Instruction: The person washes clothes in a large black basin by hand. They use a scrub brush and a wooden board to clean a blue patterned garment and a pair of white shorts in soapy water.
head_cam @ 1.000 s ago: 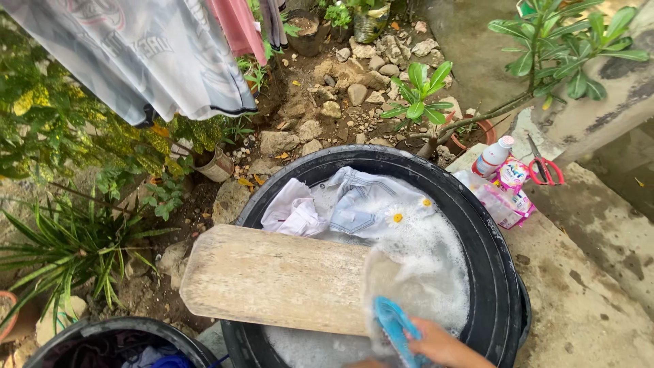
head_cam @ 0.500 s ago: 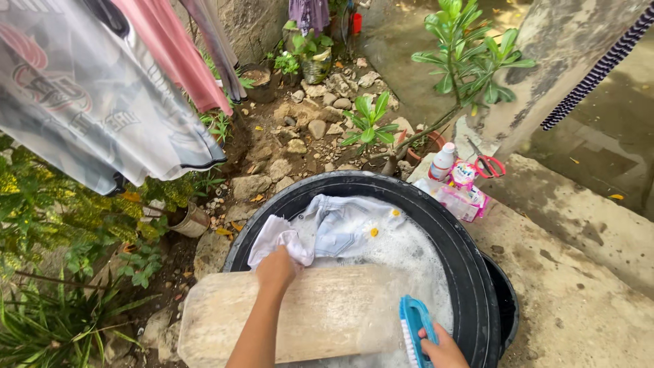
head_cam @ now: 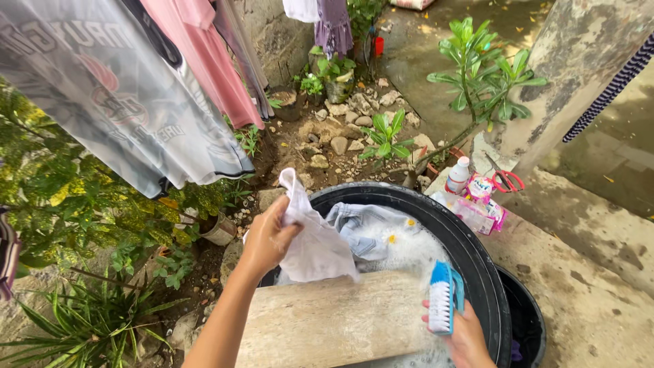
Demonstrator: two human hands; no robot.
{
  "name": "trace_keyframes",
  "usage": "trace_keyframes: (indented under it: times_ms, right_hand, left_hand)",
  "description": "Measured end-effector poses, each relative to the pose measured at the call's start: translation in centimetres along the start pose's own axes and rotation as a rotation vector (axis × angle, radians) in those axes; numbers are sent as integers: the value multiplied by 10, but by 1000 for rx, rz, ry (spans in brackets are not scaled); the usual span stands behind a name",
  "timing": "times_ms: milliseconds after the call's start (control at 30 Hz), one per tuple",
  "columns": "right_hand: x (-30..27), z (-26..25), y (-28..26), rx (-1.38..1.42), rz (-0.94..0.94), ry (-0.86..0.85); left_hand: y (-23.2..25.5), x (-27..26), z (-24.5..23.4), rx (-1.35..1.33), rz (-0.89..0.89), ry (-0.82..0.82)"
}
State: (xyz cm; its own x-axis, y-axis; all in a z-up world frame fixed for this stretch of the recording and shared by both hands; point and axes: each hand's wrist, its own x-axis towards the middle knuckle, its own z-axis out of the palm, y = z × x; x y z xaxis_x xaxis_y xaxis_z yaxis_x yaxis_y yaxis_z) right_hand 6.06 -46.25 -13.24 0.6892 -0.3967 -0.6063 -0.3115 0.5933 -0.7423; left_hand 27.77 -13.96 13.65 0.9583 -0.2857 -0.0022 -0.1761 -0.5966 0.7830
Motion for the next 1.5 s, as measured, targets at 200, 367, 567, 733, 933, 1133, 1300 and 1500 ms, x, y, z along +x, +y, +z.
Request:
trace_keyframes:
  times_ms: [200, 367, 567, 733, 933, 1133, 1300, 1500]
  right_hand:
    - [-3, 79, -43, 236, 142, -368]
    - [-39, 141, -63, 466, 382, -615]
    - [-4, 113, -47, 624, 110, -571]
    - [4, 9, -5, -58, 139, -136]
    - [-35, -17, 7, -1234, -94, -353]
    - [-60, 55, 50, -2112, -119, -847]
    - [-54, 76, 75, -1954, -39, -1006]
    - [-28, 23, 20, -1185, 303, -1172]
  left_hand:
    - [60, 21, -43, -340, 224, 153]
    - [103, 3, -75, -702, 155, 127]
    - [52, -49, -57, -764, -192, 127]
    - [-66, -114, 35, -523, -753, 119]
    - [-154, -156, 74, -739, -818, 122]
    - [-187, -174, 76, -859, -835, -102]
    - [-250, -203, 109, -719, -682, -79]
    - [-278, -230, 139, -681, -791, 85]
